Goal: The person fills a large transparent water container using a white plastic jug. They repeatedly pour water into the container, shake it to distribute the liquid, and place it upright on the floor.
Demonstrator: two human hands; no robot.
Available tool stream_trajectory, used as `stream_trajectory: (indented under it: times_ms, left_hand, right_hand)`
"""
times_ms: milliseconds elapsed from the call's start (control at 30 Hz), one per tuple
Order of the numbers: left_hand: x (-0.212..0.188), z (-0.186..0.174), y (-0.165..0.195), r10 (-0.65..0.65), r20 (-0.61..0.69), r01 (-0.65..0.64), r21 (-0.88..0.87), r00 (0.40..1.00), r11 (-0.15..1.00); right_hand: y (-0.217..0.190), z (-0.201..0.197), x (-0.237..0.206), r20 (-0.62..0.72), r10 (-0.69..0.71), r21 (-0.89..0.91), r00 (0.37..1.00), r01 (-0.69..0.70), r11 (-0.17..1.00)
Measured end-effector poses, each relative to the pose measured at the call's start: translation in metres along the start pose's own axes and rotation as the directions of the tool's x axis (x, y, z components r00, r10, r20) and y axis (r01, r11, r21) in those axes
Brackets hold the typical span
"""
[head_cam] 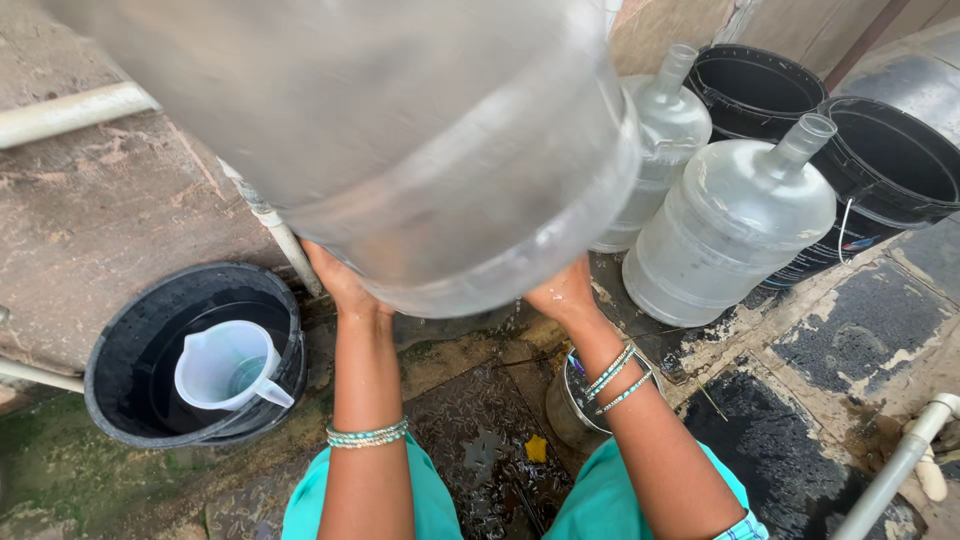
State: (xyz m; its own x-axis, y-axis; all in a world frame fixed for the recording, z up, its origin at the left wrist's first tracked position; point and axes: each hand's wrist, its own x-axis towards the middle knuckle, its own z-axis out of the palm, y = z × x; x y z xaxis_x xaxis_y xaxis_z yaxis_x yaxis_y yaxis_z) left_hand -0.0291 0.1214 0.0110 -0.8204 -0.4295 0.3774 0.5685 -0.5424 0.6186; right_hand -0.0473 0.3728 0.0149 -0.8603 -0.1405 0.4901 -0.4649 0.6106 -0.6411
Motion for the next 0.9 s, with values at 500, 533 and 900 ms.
stream_trajectory:
  times_ms: [500, 533, 900]
  left_hand:
    - [-0.013, 0.064, -0.019, -0.334, -0.043, 0.335, 0.032, 0.942, 0.942]
    - [-0.020, 0.068, -0.036, -0.481, -0.131, 0.481, -0.035, 0.867, 0.876]
    - [-0.054, 0.070, -0.107, -0.724, -0.015, 0.654, -0.418, 0.689, 0.631]
  right_hand:
    - [-0.031, -0.027, 0.010, -0.073, 0.233, 0.575, 0.970, -0.150, 0.804]
    - [-0.037, -0.035, 0.008, -0.075, 0.232, 0.610, 0.970, -0.140, 0.780]
    - [-0.015, 0.004, 0.007, -0.087, 0.157, 0.603, 0.984, -0.073, 0.795]
